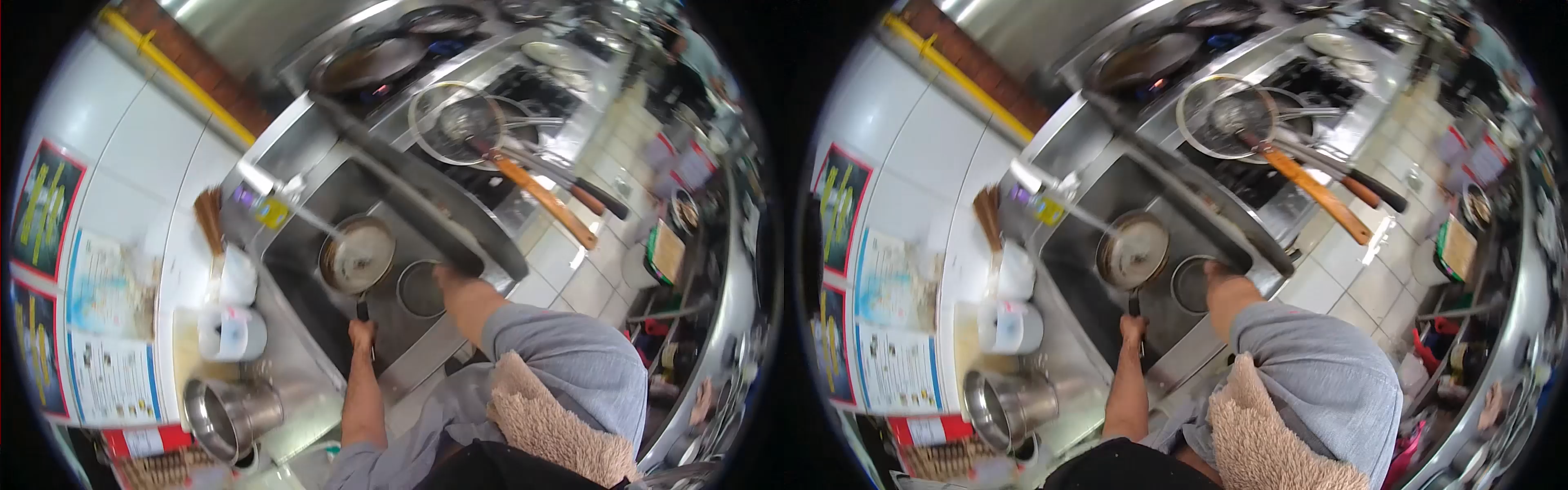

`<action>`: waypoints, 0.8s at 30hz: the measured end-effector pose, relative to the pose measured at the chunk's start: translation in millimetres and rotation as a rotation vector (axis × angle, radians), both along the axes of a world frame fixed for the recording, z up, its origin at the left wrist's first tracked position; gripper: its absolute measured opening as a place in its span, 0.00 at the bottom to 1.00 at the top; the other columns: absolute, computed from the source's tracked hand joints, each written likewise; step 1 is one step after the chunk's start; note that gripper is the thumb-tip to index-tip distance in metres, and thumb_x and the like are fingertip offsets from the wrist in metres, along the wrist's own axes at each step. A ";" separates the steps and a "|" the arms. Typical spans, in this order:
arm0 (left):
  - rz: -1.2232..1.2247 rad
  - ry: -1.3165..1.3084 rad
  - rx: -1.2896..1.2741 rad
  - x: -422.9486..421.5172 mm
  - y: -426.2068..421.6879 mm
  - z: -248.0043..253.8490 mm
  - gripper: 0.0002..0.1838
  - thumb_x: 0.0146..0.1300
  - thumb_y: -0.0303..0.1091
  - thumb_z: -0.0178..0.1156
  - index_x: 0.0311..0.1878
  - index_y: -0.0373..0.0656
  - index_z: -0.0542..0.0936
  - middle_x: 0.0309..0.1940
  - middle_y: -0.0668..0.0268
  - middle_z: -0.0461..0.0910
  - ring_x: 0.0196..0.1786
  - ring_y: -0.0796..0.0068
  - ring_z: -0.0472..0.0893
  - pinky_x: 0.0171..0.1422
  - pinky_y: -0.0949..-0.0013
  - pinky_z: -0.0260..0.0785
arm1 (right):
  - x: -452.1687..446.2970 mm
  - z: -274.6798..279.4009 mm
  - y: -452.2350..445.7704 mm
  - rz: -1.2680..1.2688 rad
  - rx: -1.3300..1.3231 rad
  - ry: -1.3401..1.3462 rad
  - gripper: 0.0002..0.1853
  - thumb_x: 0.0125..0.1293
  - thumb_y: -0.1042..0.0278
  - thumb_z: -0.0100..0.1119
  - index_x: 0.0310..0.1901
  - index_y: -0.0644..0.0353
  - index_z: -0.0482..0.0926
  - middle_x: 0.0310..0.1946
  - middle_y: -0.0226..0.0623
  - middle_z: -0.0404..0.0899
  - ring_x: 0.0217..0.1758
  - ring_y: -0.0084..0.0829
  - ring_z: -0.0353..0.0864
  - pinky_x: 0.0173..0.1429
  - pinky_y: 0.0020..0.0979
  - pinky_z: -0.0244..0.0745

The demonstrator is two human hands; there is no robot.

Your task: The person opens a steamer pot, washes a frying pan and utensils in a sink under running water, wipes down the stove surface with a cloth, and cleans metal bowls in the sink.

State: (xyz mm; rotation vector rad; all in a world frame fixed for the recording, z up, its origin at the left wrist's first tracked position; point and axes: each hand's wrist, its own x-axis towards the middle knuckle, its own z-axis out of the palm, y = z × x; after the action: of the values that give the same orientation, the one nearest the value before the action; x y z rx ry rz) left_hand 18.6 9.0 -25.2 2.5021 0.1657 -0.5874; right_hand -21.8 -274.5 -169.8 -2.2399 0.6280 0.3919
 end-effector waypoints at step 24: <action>0.077 0.014 -0.108 -17.5 -3.7 29.9 0.11 0.43 0.27 0.60 0.31 0.32 0.75 0.18 0.56 0.77 0.19 0.64 0.78 0.24 0.63 0.69 | 6.1 149.0 1.2 -0.529 0.807 -0.296 0.15 0.53 0.77 0.41 0.43 0.58 0.71 0.34 0.34 0.72 0.25 0.26 0.68 0.31 0.28 0.69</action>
State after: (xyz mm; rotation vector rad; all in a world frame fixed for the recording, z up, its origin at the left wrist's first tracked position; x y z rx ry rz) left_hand 1.1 5.3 4.6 2.3769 0.2285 -0.5668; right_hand -15.7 -273.3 -20.8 -1.2698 0.7098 0.0190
